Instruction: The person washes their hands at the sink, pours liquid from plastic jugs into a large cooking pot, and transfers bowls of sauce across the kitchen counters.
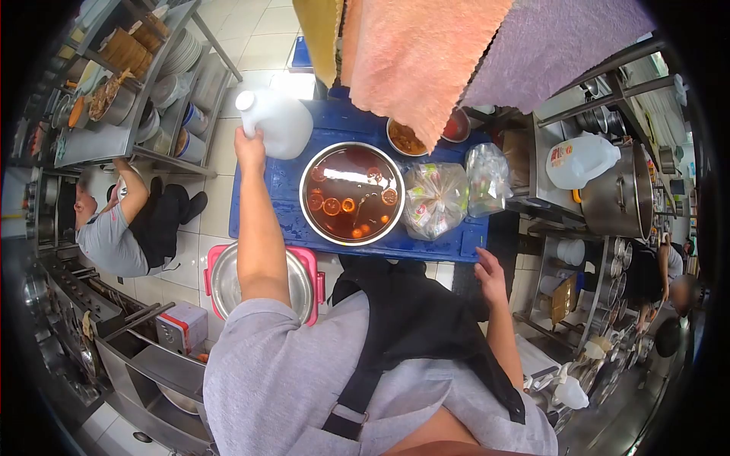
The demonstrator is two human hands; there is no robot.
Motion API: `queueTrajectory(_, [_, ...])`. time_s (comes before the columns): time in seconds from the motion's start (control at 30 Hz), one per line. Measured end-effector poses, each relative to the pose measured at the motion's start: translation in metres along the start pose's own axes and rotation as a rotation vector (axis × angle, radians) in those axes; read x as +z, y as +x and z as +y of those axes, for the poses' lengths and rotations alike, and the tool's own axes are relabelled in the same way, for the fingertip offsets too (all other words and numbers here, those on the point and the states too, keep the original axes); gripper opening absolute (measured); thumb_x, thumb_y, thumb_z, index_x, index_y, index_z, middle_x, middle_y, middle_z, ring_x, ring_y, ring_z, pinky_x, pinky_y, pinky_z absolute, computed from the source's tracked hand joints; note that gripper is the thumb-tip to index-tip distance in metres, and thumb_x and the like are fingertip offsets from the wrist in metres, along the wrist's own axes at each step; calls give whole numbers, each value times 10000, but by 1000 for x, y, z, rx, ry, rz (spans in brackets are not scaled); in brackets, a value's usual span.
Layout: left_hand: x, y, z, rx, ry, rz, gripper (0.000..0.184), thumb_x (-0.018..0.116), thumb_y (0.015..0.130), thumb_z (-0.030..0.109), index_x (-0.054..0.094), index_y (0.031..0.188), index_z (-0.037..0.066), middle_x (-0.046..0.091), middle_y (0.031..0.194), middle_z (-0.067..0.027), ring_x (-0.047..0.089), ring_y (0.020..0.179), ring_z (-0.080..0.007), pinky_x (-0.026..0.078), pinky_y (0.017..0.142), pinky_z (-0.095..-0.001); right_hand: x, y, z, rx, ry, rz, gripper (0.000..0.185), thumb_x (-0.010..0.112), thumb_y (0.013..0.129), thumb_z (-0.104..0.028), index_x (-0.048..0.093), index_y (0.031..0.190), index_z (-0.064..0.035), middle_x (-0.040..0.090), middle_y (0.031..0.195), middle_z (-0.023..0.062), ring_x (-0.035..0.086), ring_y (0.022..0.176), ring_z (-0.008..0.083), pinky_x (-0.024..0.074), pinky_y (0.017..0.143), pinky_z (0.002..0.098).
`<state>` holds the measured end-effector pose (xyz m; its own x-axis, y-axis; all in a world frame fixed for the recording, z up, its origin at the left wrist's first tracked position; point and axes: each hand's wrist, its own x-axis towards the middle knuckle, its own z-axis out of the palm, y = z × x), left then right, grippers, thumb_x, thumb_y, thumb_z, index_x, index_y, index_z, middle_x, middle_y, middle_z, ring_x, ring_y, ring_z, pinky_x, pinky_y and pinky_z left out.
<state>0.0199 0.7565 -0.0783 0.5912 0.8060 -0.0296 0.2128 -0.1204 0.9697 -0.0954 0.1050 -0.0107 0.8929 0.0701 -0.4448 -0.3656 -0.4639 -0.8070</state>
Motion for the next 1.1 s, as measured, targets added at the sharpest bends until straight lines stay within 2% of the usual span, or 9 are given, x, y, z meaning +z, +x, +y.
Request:
queueTrajectory(0.07, [-15, -4, 16, 55, -36, 22, 275, 653, 833, 26, 554, 1087, -5, 638, 1036, -121, 613, 892, -204, 476, 816, -346, 16, 17, -23, -226, -245, -90, 462, 633, 868, -82, 570, 1324, -121, 444, 1405, 122, 465, 1281, 255, 452, 988, 349])
queueTrajectory(0.17, [-39, -24, 59, -135, -204, -20, 284, 608, 909, 101, 502, 1161, 29, 633, 1068, -129, 659, 903, -218, 542, 684, -385, 47, 40, -61, -321, -231, -198, 439, 633, 877, -94, 578, 1312, -124, 454, 1385, 120, 462, 1286, 260, 473, 965, 348])
queueTrajectory(0.2, [-47, -25, 61, -87, -229, -38, 281, 577, 944, 149, 470, 1185, 53, 633, 1099, -131, 677, 869, -211, 549, 582, -372, 57, 46, -75, -326, -230, -209, 439, 633, 877, -94, 578, 1312, -124, 454, 1385, 120, 462, 1286, 260, 473, 965, 348])
queueTrajectory(0.33, [-69, -39, 79, -155, -320, -13, 340, 564, 977, 266, 443, 1203, 42, 625, 1173, -192, 699, 876, -241, 556, 580, -370, 96, 60, -131, -372, -185, -377, 436, 629, 888, -104, 569, 1319, -136, 455, 1385, 117, 460, 1292, 259, 486, 954, 354])
queueTrajectory(0.43, [-79, -43, 80, -217, -342, 14, 348, 537, 989, 282, 444, 1198, 20, 653, 1094, -216, 709, 796, -235, 554, 553, -332, 120, 71, -157, -391, -175, -469, 490, 618, 901, -113, 501, 1378, -103, 455, 1400, 121, 469, 1289, 249, 476, 975, 362])
queueTrajectory(0.5, [-77, -52, 85, -210, -308, -58, 365, 521, 994, 280, 437, 1210, -3, 676, 1019, -219, 710, 759, -236, 553, 534, -307, 140, 79, -172, -432, 114, -567, 581, 612, 909, -117, 393, 1444, -59, 435, 1434, 140, 483, 1280, 255, 466, 991, 377])
queueTrajectory(0.77, [-32, -104, 95, -278, -583, -244, 366, 447, 994, 174, 389, 1266, -64, 613, 1119, -279, 701, 855, -343, 614, 670, -416, 194, 60, -254, -392, 541, -725, 651, 604, 932, -119, 286, 1496, -58, 410, 1454, 178, 499, 1264, 265, 481, 955, 348])
queueTrajectory(0.87, [-18, -117, 98, -380, -701, -250, 365, 423, 1006, 170, 364, 1321, -4, 576, 1162, -289, 653, 992, -399, 565, 840, -528, 198, 57, -242, -322, 562, -743, 644, 598, 937, -111, 285, 1498, -61, 409, 1453, 177, 501, 1260, 260, 487, 945, 342])
queueTrajectory(1.1, [24, -160, 95, -519, -943, -286, 377, 402, 926, 75, 371, 1284, -37, 564, 1126, -274, 607, 1054, -402, 558, 832, -531, 204, 59, -209, -93, 617, -689, 598, 618, 935, -136, 344, 1457, -38, 436, 1421, 157, 537, 1206, 249, 496, 907, 367])
